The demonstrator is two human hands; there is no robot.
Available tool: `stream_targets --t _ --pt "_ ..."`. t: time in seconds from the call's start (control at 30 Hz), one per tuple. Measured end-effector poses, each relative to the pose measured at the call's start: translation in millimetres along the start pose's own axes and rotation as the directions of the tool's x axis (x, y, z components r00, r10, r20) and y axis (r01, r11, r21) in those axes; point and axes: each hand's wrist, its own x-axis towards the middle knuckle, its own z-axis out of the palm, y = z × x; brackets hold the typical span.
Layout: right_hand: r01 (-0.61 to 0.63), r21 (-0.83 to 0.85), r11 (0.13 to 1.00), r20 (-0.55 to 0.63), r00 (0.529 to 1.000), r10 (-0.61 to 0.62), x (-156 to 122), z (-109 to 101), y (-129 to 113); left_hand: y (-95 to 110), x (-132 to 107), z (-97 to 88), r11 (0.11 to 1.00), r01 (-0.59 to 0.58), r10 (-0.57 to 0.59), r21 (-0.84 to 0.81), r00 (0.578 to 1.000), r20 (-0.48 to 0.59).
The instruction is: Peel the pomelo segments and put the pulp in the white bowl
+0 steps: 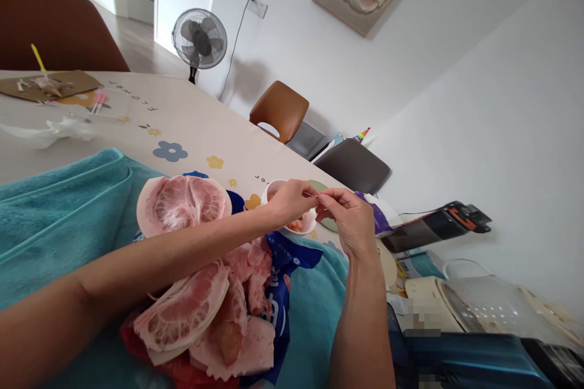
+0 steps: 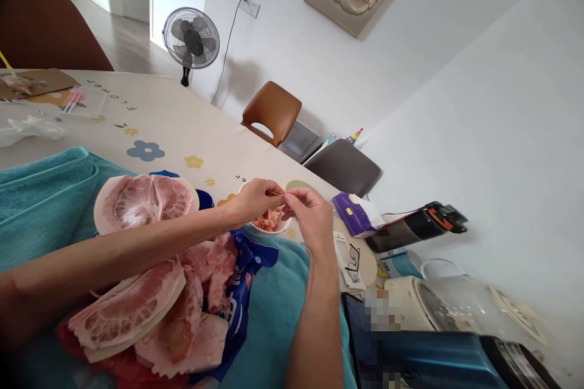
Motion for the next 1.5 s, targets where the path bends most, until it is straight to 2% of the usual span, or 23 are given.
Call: stream_targets --t 0.07,0.17,0.33,0.5,0.63,0.77,0.9,1.07,1.17,1.27,1.43,1.5 --pt "-0.016 0.061 0.998 -0.003 1.000 0.017 1 0 2 1 -1 -0.4 1.000 -0.006 0.006 0.003 1.000 0.021" --pt "-0.069 0.212 0.975 0.000 0.997 0.071 3 3 4 1 -2 -1.8 0.992 0.027 -0.019 -0.126 0.997 0.069" --pt "-0.186 0.472 0.862 0.012 0.979 0.205 8 7 6 7 -3 -4.9 0.925 0.097 -0.041 -0.368 0.987 0.158" --pt "-0.229 0.566 0.792 0.040 0.967 0.252 9 8 3 14 -4 -6.0 0.866 0.182 -0.104 -0.466 0.977 0.189" --pt "-0.200 0.573 0.795 0.003 0.970 0.241 10 6 1 13 -3 -6.1 0.835 0.243 -0.188 -0.493 0.969 0.160" --pt "-0.115 0.542 0.832 -0.124 0.969 0.215 11 6 4 11 -1 -6.7 0.814 0.233 -0.208 -0.532 0.972 0.108" --pt "-0.101 0.500 0.860 -0.170 0.963 0.212 12 7 11 11 -1 -7.7 0.777 0.251 -0.233 -0.578 0.967 0.107" --pt "-0.137 0.223 0.965 -0.178 0.968 0.179 12 10 23 12 0 -8.1 0.757 0.252 -0.236 -0.603 0.966 0.109" --pt "-0.158 0.111 0.981 -0.128 0.977 0.172 13 11 30 10 1 -8.8 0.770 0.248 -0.222 -0.588 0.968 0.118" --pt "-0.135 0.045 0.990 -0.144 0.980 0.140 14 10 33 8 0 -9.3 0.782 0.210 -0.190 -0.586 0.977 0.096" --pt "-0.014 0.079 0.997 -0.266 0.963 0.035 11 12 23 6 0 -8.3 0.805 0.171 -0.162 -0.568 0.985 0.067" --pt "0.022 0.108 0.994 -0.274 0.962 0.009 8 15 18 6 0 -7.5 0.821 0.147 -0.148 -0.551 0.988 0.043"
